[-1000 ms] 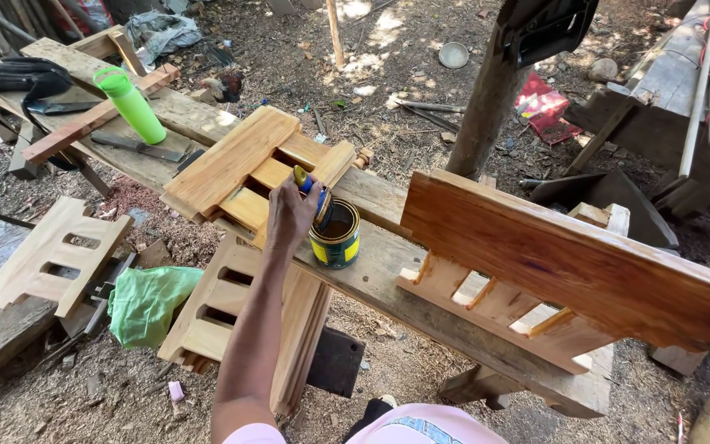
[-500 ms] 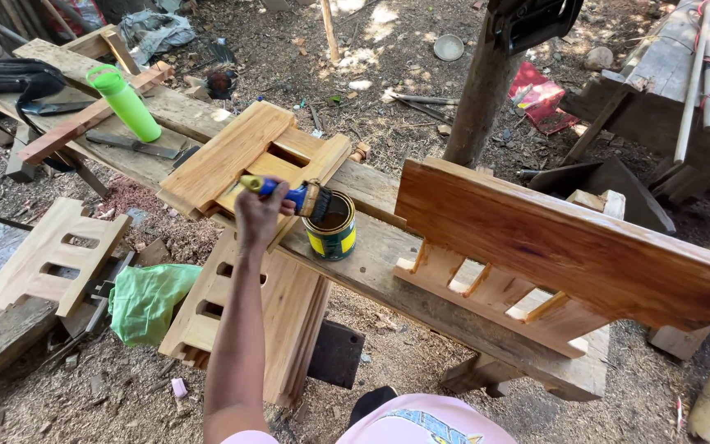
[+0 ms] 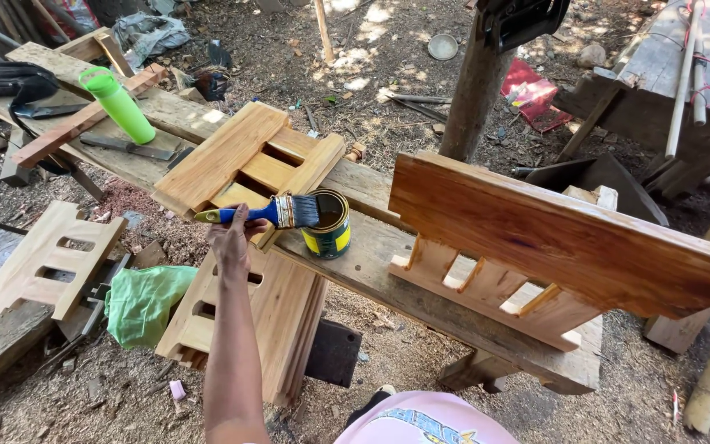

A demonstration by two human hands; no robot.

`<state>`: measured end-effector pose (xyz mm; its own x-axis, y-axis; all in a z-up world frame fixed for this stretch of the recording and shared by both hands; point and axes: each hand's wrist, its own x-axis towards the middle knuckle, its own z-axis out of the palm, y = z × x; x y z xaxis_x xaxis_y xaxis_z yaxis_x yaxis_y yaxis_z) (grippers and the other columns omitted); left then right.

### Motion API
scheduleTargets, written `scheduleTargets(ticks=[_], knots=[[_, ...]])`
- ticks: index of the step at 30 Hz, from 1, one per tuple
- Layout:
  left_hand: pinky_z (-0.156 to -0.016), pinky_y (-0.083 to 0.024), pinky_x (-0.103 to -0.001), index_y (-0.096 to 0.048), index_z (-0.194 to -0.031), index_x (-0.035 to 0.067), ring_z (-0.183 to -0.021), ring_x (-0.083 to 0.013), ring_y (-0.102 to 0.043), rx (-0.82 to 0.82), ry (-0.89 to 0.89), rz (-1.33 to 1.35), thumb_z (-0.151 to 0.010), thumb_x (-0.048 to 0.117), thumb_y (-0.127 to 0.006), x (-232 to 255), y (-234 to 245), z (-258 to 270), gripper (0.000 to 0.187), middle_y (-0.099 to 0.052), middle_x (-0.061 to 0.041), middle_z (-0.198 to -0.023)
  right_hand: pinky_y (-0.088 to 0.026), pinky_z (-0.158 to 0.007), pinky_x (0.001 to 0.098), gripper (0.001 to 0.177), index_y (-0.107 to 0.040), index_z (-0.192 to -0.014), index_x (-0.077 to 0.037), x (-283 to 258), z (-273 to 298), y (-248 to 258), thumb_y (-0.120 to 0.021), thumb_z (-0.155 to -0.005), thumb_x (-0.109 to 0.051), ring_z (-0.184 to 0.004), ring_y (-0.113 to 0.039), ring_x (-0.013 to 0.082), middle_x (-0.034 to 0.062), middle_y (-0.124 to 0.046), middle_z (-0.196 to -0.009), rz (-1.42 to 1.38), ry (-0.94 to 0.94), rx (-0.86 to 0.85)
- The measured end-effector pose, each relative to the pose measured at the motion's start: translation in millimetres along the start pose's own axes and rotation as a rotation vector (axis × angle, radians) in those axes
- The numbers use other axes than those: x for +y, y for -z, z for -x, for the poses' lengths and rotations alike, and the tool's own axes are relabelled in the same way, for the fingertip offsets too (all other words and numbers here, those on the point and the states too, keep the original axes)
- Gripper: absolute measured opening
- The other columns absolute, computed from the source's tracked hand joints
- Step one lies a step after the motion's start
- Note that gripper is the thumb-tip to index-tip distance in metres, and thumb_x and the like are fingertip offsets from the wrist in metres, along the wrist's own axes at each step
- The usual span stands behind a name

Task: Staining or painting wooden furniture components with a brush.

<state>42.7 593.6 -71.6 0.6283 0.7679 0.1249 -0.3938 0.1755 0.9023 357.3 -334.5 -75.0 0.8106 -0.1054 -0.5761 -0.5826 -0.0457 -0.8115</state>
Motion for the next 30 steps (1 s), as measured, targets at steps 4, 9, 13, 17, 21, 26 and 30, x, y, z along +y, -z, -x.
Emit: scheduleTargets(ticks=[4, 9, 13, 17, 21, 26, 30], knots=[[-0.054, -0.066, -0.028, -0.066, -0.108, -0.001, -0.064, -0.0213, -0.075, 0.023, 0.016, -0.010, -0.100, 0.013, -0.073, -10, 4, -6, 0.018, -0.075, -0.014, -0.087, -0.031, -0.121, 0.0451, 0.069, -0.048, -0.153, -0.007, 19, 12, -24, -0.055, -0.104, -0.055, -0.138, -0.050, 0.0312, 0.0172, -0.054, -0.148, -0.066, 0.078, -0.102], [-0.055, -0.068, -0.031, -0.063, -0.105, 0.000, -0.065, -0.0250, -0.076, 0.062, 0.087, 0.253, -0.099, 0.008, -0.072, -21, 5, 26, 0.013, -0.074, -0.013, -0.087, -0.035, -0.119, 0.0523, 0.067, -0.050, -0.146, 0.004, 5, 75, -46, -0.054, -0.105, -0.050, -0.135, -0.053, 0.0356, 0.0221, -0.055, -0.145, -0.153, 0.226, -0.337], [-0.063, -0.069, -0.030, -0.064, -0.105, 0.001, -0.071, -0.0253, -0.077, 0.090, 0.160, 0.445, -0.101, 0.008, -0.070, -31, -1, 77, 0.010, -0.074, -0.014, -0.089, -0.033, -0.117, 0.0580, 0.070, -0.050, -0.144, 0.007, -8, 111, -72, -0.046, -0.105, -0.051, -0.134, -0.053, 0.0385, 0.0253, -0.055, -0.146, -0.130, 0.283, -0.419], [-0.069, -0.069, -0.029, -0.064, -0.106, 0.000, -0.077, -0.0234, -0.078, 0.073, 0.165, 0.561, -0.103, 0.008, -0.069, -52, -16, 158, 0.010, -0.075, -0.015, -0.091, -0.031, -0.122, 0.0575, 0.069, -0.048, -0.147, 0.005, -18, 125, -93, -0.046, -0.105, -0.050, -0.139, -0.049, 0.0390, 0.0249, -0.050, -0.153, -0.134, 0.357, -0.457], [-0.071, -0.067, -0.026, -0.067, -0.113, -0.004, -0.078, -0.0204, -0.077, 0.097, 0.201, 0.631, -0.103, 0.011, -0.068, -67, -40, 231, 0.018, -0.076, -0.017, -0.091, -0.039, -0.119, 0.0530, 0.054, -0.056, -0.139, -0.009, -43, 160, -133, -0.060, -0.094, -0.041, -0.138, -0.054, 0.0359, 0.0184, -0.059, -0.147, -0.147, 0.337, -0.303], [-0.071, -0.067, -0.025, -0.068, -0.117, -0.006, -0.078, -0.0190, -0.077, 0.151, 0.248, 0.677, -0.103, 0.013, -0.068, -84, -76, 289, 0.024, -0.076, -0.016, -0.091, -0.045, -0.110, 0.0571, 0.036, -0.068, -0.120, -0.017, -47, 119, -129, -0.070, -0.090, -0.037, -0.130, -0.059, 0.0328, 0.0132, -0.066, -0.136, -0.243, 0.299, -0.281], [-0.072, -0.068, -0.025, -0.068, -0.114, -0.005, -0.080, -0.0200, -0.078, 0.200, 0.252, 0.680, -0.102, 0.015, -0.071, -92, -101, 320, 0.024, -0.077, -0.017, -0.093, -0.050, -0.104, 0.0536, 0.037, -0.070, -0.118, -0.011, -45, 100, -126, -0.066, -0.094, -0.038, -0.120, -0.063, 0.0304, 0.0127, -0.067, -0.129, -0.304, 0.332, -0.537]])
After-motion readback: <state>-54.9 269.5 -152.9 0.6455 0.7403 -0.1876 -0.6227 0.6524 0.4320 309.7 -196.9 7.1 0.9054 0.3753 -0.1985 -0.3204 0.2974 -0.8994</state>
